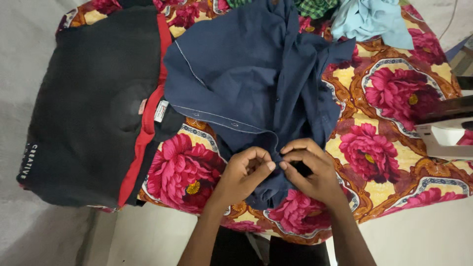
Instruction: The person irons a navy blue shirt on a floral-patterned bed, smoothing the fabric and using a white iron to remove wrinkles. The person then flips the shirt and buttons it.
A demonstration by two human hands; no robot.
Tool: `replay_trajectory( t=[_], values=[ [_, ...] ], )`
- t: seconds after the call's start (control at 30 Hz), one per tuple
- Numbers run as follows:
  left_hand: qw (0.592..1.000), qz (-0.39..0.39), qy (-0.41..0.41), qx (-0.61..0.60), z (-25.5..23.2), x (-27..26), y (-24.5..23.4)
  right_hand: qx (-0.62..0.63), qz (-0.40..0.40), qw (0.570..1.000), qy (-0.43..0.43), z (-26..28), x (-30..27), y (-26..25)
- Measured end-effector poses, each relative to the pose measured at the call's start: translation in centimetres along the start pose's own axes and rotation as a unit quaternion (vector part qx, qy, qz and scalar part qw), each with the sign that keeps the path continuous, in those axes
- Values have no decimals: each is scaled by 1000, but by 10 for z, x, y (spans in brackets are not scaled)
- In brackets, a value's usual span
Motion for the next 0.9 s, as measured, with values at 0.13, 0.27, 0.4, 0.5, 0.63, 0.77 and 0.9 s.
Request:
replay_trajectory(
  t=[0.13, 0.27, 0.4, 0.5, 0.63, 0.77, 0.9],
  values=[
    [998, -32, 59, 3, -6, -1, -1, -6, -5, 1000, 16, -5, -3, -1],
    [986, -153, 59, 29, -21, 2, -11, -9, 3, 1000, 2, 11, -4, 0],
    [970, -221, 13, 97, -30, 6, -13, -82, 41, 993, -80, 37, -1, 1],
    [959, -247, -23, 140, -32, 13, -13, -96, 56, 989, -93, 47, 2, 0],
    [920, -289, 58, 259, -49, 12, -9, -111, 126, 985, -27, 32, 10, -1],
    [916, -290, 66, 269, -46, 16, -9, -97, 59, 993, -23, 15, 38, -25],
    [916, -289, 65, 269, -41, 14, -10, -116, 77, 988, 69, -25, 68, -16]
  ],
)
Point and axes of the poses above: each hand's wrist, its own x-axis towards the middle knuckle, its own y-axis out of the palm, z = x × y, the point moved 9 cm from there along x, towards the middle knuckle, and after that the axes turned 14 degrees about -z, right-handed, at the moved point
